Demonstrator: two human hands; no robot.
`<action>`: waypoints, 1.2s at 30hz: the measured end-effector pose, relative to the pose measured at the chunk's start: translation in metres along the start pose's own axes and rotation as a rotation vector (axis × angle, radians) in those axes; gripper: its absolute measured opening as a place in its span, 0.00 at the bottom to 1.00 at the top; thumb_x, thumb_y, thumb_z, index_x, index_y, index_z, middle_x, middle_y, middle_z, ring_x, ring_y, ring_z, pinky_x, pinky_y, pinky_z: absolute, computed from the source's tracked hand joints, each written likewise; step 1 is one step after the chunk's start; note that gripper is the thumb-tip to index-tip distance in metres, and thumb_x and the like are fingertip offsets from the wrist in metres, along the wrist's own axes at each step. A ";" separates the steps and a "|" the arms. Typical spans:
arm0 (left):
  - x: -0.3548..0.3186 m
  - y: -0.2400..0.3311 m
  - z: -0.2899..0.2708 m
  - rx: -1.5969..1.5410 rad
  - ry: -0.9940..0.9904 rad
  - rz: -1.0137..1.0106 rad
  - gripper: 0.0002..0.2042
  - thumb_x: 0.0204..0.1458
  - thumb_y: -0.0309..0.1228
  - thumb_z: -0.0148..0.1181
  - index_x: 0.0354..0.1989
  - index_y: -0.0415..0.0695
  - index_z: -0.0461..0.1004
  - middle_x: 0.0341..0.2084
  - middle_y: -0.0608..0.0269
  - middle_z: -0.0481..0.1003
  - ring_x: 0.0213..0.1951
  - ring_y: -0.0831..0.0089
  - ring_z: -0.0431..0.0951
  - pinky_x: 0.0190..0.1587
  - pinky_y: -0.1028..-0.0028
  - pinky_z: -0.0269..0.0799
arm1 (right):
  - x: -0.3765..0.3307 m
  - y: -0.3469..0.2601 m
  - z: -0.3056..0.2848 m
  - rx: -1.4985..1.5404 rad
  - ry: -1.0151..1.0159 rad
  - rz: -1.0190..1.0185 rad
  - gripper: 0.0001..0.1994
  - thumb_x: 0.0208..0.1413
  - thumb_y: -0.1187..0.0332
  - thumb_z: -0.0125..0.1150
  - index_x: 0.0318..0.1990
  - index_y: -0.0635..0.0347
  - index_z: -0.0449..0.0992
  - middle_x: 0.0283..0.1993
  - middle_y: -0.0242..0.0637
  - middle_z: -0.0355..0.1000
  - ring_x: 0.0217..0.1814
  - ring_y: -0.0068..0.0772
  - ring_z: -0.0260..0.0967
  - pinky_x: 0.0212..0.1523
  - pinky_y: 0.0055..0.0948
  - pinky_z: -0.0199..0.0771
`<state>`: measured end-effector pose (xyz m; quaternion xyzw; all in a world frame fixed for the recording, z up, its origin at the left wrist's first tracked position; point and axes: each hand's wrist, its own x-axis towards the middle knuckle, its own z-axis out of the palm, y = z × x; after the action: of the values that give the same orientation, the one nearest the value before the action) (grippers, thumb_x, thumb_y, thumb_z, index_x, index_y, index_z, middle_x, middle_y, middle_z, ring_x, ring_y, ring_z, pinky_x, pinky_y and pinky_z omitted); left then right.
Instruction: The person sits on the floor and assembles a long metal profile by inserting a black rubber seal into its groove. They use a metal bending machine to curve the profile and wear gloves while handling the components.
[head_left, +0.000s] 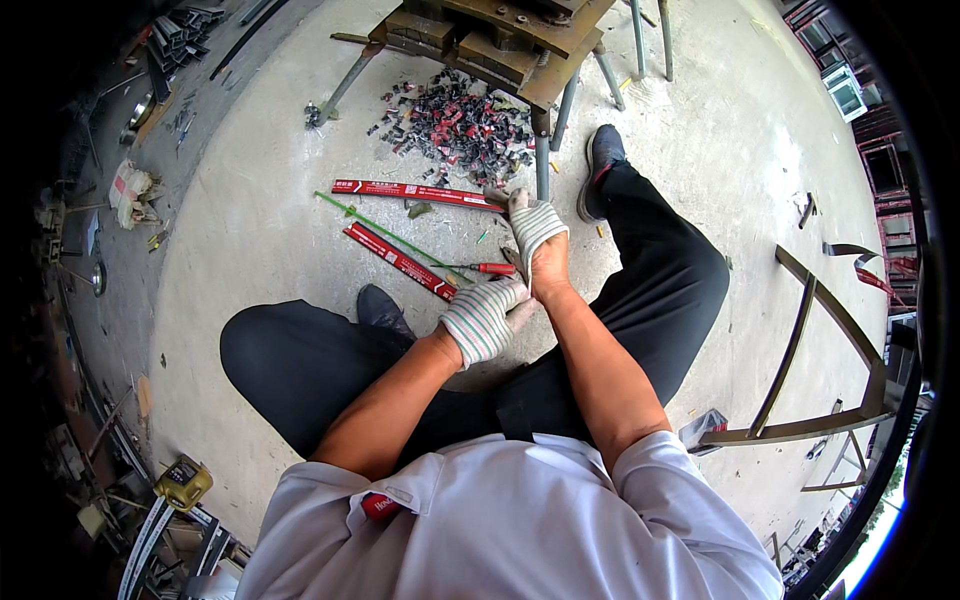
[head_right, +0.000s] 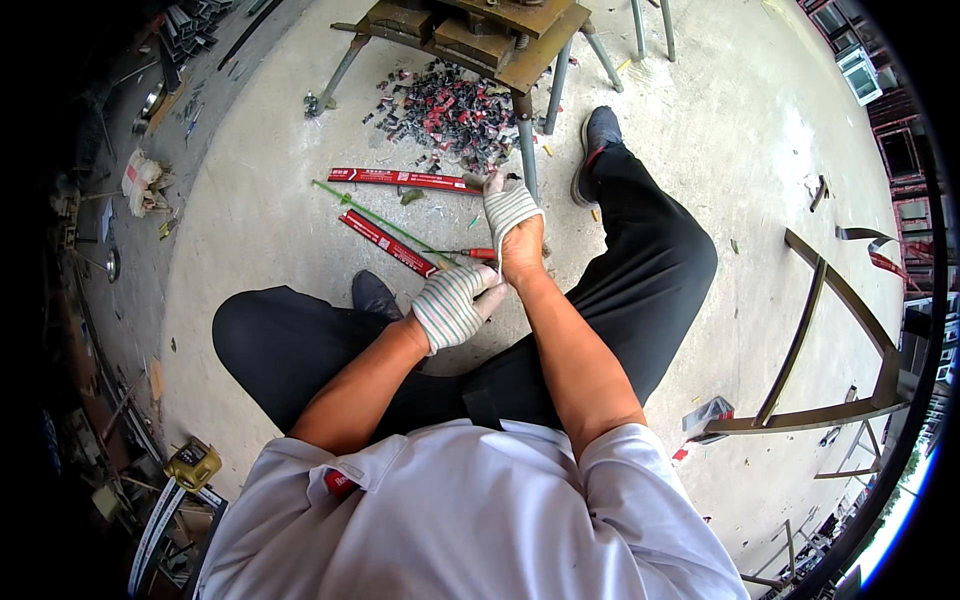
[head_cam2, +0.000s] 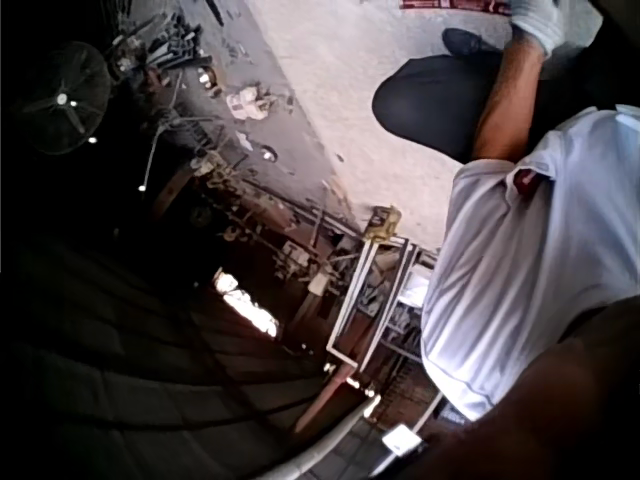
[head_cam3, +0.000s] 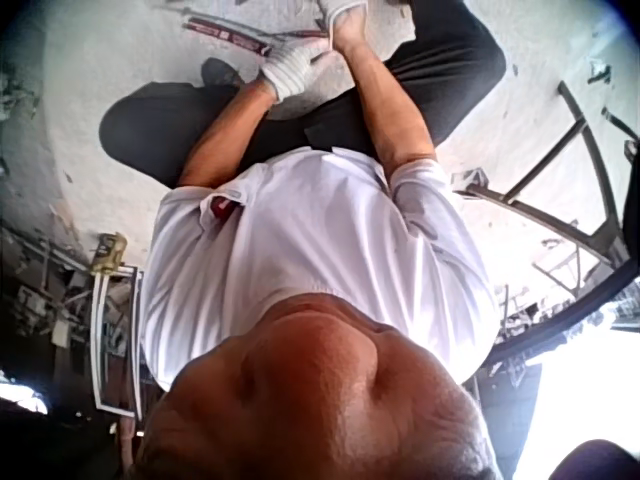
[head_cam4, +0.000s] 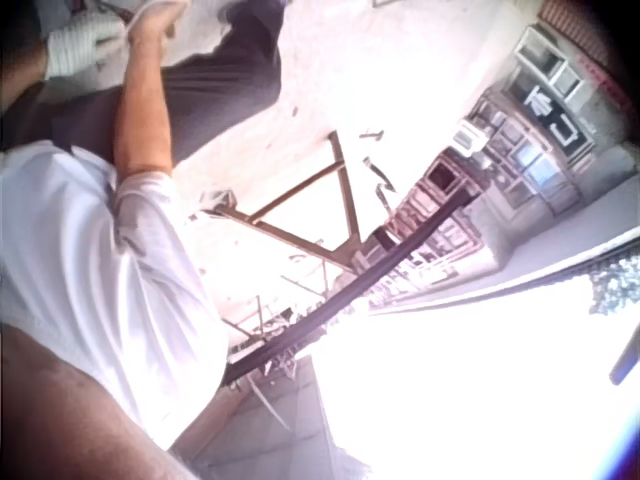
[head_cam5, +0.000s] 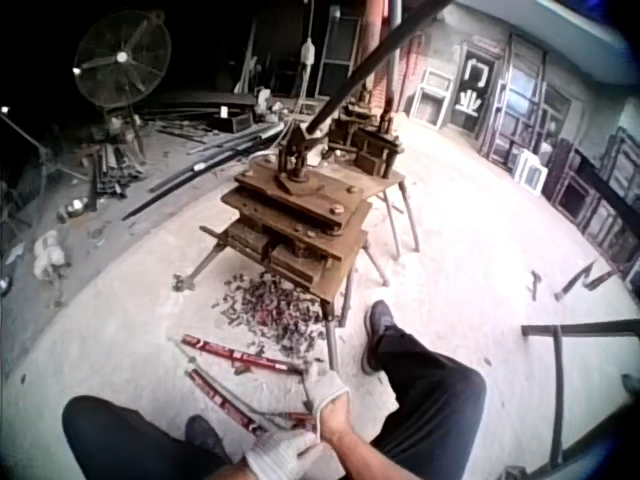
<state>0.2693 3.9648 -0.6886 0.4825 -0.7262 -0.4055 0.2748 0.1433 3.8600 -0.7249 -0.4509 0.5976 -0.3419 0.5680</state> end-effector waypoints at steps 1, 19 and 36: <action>-0.003 0.000 0.003 0.041 0.010 0.023 0.07 0.62 0.32 0.62 0.34 0.42 0.77 0.28 0.50 0.79 0.31 0.48 0.81 0.36 0.56 0.76 | -0.006 -0.002 0.001 -0.061 0.007 -0.012 0.27 0.75 0.45 0.47 0.55 0.60 0.82 0.49 0.36 0.82 0.52 0.29 0.76 0.57 0.28 0.71; -0.022 0.036 -0.003 -0.048 -0.182 -0.058 0.08 0.62 0.33 0.63 0.37 0.40 0.79 0.31 0.49 0.81 0.37 0.49 0.83 0.40 0.60 0.77 | 0.003 0.023 0.006 0.418 0.134 0.186 0.22 0.72 0.52 0.56 0.51 0.64 0.82 0.42 0.40 0.83 0.51 0.34 0.81 0.53 0.32 0.80; 0.023 -0.011 -0.025 -0.094 -0.097 -0.388 0.12 0.62 0.35 0.65 0.44 0.38 0.79 0.35 0.55 0.84 0.35 0.64 0.85 0.43 0.66 0.80 | 0.009 0.012 0.001 -1.509 -0.062 -0.551 0.25 0.63 0.64 0.55 0.68 0.50 0.70 0.73 0.43 0.67 0.73 0.49 0.65 0.71 0.51 0.63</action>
<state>0.2854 3.9327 -0.6846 0.5799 -0.6124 -0.5068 0.1785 0.1428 3.8561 -0.7393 -0.8537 0.5188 0.0389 0.0215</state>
